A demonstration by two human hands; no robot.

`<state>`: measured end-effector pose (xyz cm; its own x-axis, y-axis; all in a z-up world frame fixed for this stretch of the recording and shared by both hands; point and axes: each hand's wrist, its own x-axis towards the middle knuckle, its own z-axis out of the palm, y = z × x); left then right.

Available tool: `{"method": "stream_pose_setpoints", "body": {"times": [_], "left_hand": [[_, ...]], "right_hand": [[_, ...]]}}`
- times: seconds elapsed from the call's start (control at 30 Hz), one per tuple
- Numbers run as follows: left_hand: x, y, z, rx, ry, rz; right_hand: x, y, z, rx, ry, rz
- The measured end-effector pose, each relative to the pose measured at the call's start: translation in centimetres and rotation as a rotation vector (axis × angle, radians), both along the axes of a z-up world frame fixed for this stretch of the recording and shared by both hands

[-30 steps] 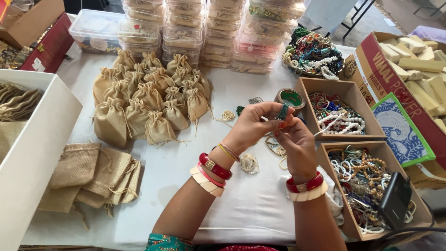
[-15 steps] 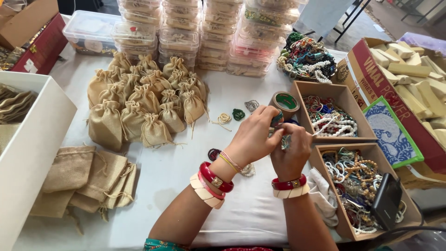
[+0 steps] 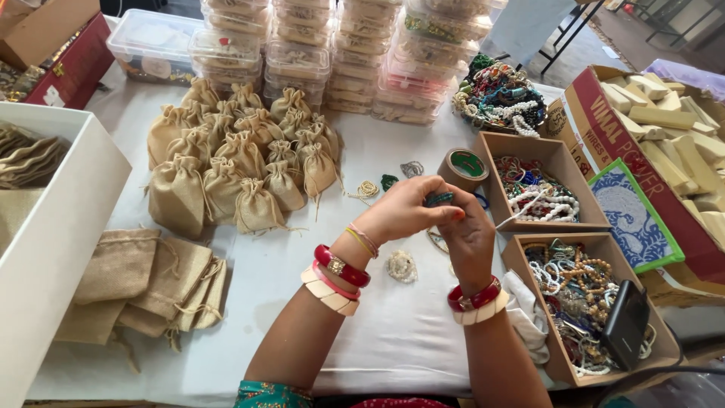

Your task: The person organizes various beaded bracelets and necklaces on a white table. They pick up different strands, coil them into small bundles, and place them on the table surface. The person also handles small beige drawstring pouches and stacks of plastic containers filled with jewelry.

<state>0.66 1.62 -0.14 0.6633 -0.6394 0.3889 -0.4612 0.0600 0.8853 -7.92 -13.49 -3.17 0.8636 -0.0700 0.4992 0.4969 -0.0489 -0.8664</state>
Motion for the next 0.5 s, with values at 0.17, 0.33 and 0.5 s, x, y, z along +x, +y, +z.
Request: {"method": "stream_pose_setpoints", "body": {"times": [0.17, 0.33, 0.5], "left_hand": [[0.4, -0.3, -0.6, -0.010, 0.221, -0.003], [3.3, -0.3, -3.3, -0.155, 0.564, -0.217], [4.5, -0.4, -4.9, -0.127, 0.700, -0.158]], "right_hand": [[0.0, 1.2, 0.3, 0.039, -0.047, -0.069], [1.0, 0.3, -1.5, 0.100, 0.049, 0.014], [2.9, -1.1, -3.6, 0.187, 0.216, 0.087]]}}
